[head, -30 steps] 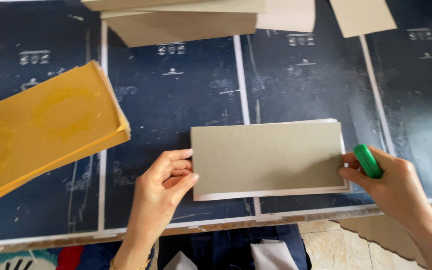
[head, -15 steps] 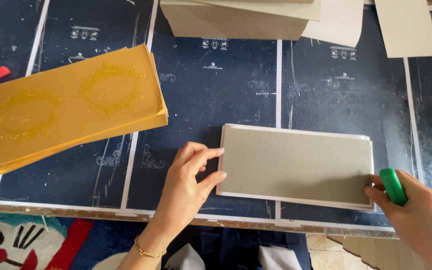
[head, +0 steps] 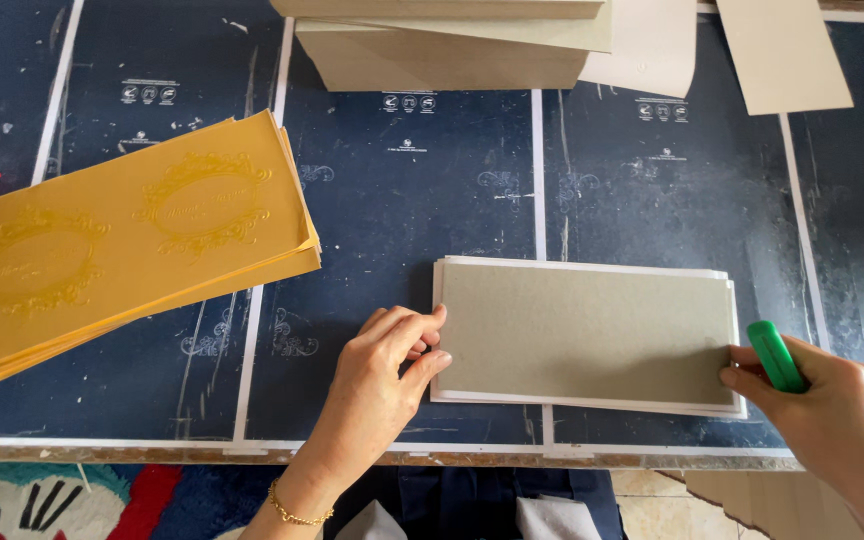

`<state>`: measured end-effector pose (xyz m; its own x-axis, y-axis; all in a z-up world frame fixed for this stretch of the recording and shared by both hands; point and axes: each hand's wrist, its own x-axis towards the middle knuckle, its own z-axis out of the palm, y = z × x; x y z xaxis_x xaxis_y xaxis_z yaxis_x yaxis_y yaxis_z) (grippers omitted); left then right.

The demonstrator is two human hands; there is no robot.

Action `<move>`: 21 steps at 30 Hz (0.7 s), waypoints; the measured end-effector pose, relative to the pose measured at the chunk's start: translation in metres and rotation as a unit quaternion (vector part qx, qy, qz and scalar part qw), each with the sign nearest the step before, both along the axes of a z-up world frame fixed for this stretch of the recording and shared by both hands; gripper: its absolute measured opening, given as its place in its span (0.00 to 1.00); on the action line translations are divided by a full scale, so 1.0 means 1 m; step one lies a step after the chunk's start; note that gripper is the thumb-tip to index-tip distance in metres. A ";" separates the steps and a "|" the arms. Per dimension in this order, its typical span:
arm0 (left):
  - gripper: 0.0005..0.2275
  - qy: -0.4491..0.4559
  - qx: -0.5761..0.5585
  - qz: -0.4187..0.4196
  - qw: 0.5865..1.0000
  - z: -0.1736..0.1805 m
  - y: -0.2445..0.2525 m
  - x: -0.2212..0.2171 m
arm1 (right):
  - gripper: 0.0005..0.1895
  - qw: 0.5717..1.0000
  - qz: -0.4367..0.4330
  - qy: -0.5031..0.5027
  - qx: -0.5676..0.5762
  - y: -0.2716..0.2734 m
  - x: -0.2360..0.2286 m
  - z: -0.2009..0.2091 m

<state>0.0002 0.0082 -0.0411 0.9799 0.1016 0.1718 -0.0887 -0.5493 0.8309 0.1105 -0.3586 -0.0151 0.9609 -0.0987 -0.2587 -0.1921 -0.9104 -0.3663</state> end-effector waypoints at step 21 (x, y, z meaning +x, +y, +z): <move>0.17 0.073 0.037 0.012 0.997 0.002 0.001 0.002 | 0.07 0.990 0.061 0.046 0.116 -0.004 0.013 0.009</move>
